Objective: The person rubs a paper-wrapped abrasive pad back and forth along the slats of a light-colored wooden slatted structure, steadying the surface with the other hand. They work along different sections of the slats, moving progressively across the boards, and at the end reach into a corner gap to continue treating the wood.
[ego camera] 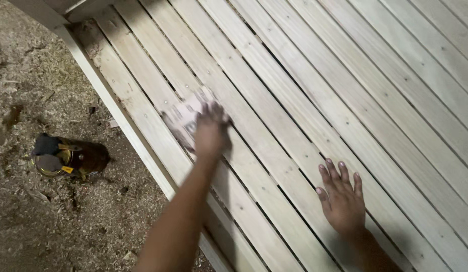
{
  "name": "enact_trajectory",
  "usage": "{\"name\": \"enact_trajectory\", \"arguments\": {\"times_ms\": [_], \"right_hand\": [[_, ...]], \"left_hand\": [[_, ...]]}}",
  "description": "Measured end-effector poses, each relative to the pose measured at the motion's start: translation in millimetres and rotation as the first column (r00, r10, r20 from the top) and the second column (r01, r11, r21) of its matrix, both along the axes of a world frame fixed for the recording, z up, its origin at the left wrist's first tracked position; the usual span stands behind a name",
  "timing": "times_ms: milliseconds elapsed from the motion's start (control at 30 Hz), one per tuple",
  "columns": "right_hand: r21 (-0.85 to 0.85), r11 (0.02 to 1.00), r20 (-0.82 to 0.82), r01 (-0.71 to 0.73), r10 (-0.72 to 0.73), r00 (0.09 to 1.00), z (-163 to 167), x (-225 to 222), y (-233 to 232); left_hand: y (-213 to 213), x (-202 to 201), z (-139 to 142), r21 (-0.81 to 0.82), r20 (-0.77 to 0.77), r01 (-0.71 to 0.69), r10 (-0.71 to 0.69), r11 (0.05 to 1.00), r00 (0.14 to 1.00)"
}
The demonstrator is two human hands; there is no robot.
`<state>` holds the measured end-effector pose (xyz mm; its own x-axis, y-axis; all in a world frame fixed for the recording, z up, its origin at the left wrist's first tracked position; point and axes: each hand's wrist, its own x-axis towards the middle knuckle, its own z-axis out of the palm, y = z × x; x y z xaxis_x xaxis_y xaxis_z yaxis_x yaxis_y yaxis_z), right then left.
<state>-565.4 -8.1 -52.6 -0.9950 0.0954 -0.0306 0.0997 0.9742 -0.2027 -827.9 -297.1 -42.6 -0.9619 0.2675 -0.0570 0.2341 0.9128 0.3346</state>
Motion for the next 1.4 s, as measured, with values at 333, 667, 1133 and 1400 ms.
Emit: {"name": "enact_trajectory", "arguments": {"times_ms": [333, 667, 1133, 1400], "right_hand": [[0.046, 0.998, 0.008, 0.048, -0.048, 0.999, -3, -59, -33], [-0.012, 0.999, 0.013, 0.05, -0.05, 0.999, 5, -79, -47], [0.055, 0.992, -0.017, 0.114, -0.114, 0.993, 15, -105, -68], [0.047, 0.99, -0.034, 0.133, -0.131, 0.991, 12, -107, -69]], "left_hand": [[6, 75, -5, 0.093, 0.033, 0.415, -0.419, 0.905, 0.907], [27, 75, 16, 0.148, 0.191, 0.215, -0.241, 0.965, 0.951], [24, 4, -19, 0.249, 0.067, 0.026, -0.044, 0.968, 0.997], [-12, -15, -30, 0.142, 0.172, 0.43, -0.45, 0.892, 0.876]]}}
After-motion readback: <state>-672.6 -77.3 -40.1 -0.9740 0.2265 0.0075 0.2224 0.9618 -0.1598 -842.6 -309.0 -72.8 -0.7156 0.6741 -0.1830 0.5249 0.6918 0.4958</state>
